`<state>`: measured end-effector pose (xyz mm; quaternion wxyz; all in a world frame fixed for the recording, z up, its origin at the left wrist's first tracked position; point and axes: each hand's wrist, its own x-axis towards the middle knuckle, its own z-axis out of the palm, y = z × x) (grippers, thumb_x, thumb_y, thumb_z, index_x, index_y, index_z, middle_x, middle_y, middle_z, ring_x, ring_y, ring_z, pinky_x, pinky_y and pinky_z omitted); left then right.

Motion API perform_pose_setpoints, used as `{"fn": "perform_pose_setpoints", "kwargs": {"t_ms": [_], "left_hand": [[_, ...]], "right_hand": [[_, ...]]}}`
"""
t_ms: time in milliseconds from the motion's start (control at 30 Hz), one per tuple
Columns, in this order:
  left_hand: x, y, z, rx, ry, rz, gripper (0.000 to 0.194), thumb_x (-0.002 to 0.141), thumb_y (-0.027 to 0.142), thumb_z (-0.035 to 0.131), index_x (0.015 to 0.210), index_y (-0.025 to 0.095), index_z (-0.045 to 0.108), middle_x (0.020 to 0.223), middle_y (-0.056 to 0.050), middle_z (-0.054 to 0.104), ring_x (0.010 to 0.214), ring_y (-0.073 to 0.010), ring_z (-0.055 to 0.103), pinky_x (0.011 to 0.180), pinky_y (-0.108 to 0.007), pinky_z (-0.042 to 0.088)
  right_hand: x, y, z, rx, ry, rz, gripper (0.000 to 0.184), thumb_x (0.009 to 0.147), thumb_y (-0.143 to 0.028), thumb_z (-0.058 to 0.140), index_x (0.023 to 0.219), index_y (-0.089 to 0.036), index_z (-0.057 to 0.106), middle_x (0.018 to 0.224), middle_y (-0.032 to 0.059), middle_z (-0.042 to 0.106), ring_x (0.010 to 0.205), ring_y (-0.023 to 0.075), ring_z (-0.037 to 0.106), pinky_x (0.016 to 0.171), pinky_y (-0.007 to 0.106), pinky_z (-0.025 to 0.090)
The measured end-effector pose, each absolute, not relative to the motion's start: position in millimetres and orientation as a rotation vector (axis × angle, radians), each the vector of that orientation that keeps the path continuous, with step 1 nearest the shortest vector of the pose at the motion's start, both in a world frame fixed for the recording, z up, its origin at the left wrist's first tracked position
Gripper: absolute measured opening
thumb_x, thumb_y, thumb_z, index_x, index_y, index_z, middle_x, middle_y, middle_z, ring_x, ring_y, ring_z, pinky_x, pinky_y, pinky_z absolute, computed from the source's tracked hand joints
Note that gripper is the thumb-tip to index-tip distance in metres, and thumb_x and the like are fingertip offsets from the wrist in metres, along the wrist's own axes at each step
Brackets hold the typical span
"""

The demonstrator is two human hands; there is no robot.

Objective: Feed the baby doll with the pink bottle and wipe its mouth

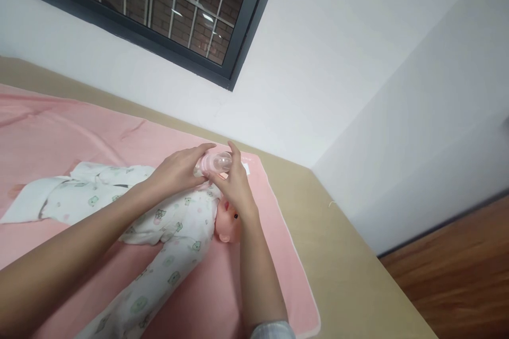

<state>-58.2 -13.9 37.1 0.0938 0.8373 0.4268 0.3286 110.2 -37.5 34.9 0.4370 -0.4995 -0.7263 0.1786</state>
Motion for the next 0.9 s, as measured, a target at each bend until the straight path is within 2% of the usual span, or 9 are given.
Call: {"fn": "perform_pose_setpoints", "kwargs": {"t_ms": [200, 333, 500, 633, 900], "left_hand": [[-59, -12, 35, 2.477, 1.274, 1.005, 0.063, 0.076, 0.039, 0.059, 0.135, 0.021, 0.042, 0.122, -0.007, 0.061, 0.101, -0.0288, 0.063, 0.086, -0.036, 0.047], [-60, -10, 37, 2.474, 1.298, 1.0, 0.065, 0.076, 0.041, 0.058, 0.135, 0.021, 0.041, 0.12, -0.009, 0.062, 0.099, -0.029, 0.064, 0.082, -0.035, 0.047], [-62, -10, 41, 2.464, 1.326, 0.98, 0.066, 0.075, 0.039, 0.059, 0.136, 0.022, 0.04, 0.119, -0.009, 0.063, 0.104, -0.0295, 0.062, 0.081, -0.035, 0.047], [-61, -11, 40, 2.478, 1.339, 0.944, 0.066, 0.075, 0.037, 0.058, 0.137, 0.022, 0.039, 0.12, -0.009, 0.063, 0.106, -0.0303, 0.061, 0.08, -0.035, 0.047], [-62, -11, 41, 2.453, 1.359, 0.945, 0.066, 0.074, 0.039, 0.056, 0.136, 0.022, 0.04, 0.125, -0.007, 0.061, 0.108, -0.0293, 0.06, 0.082, -0.036, 0.047]], "right_hand": [[110, -37, 35, -1.21, -1.685, 0.493, 0.085, 0.072, -0.04, 0.072, 0.143, -0.027, 0.026, 0.127, 0.0086, 0.053, 0.112, 0.023, 0.056, 0.098, 0.043, 0.046], [114, -38, 38, -1.186, -1.634, 0.437, 0.077, 0.074, -0.04, 0.071, 0.139, -0.027, 0.033, 0.129, 0.0078, 0.052, 0.117, 0.0226, 0.053, 0.101, 0.042, 0.044], [128, -34, 42, -1.193, -1.544, 0.447, 0.078, 0.071, -0.041, 0.073, 0.137, -0.024, 0.035, 0.125, 0.0092, 0.055, 0.112, 0.0213, 0.057, 0.097, 0.039, 0.047], [139, -31, 41, -1.216, -1.544, 0.457, 0.07, 0.072, -0.036, 0.072, 0.133, -0.025, 0.04, 0.124, 0.0083, 0.056, 0.11, 0.0203, 0.058, 0.096, 0.038, 0.047], [149, -31, 43, -1.18, -1.529, 0.483, 0.071, 0.071, -0.038, 0.072, 0.133, -0.025, 0.04, 0.12, 0.008, 0.058, 0.106, 0.0198, 0.059, 0.094, 0.037, 0.048]]}}
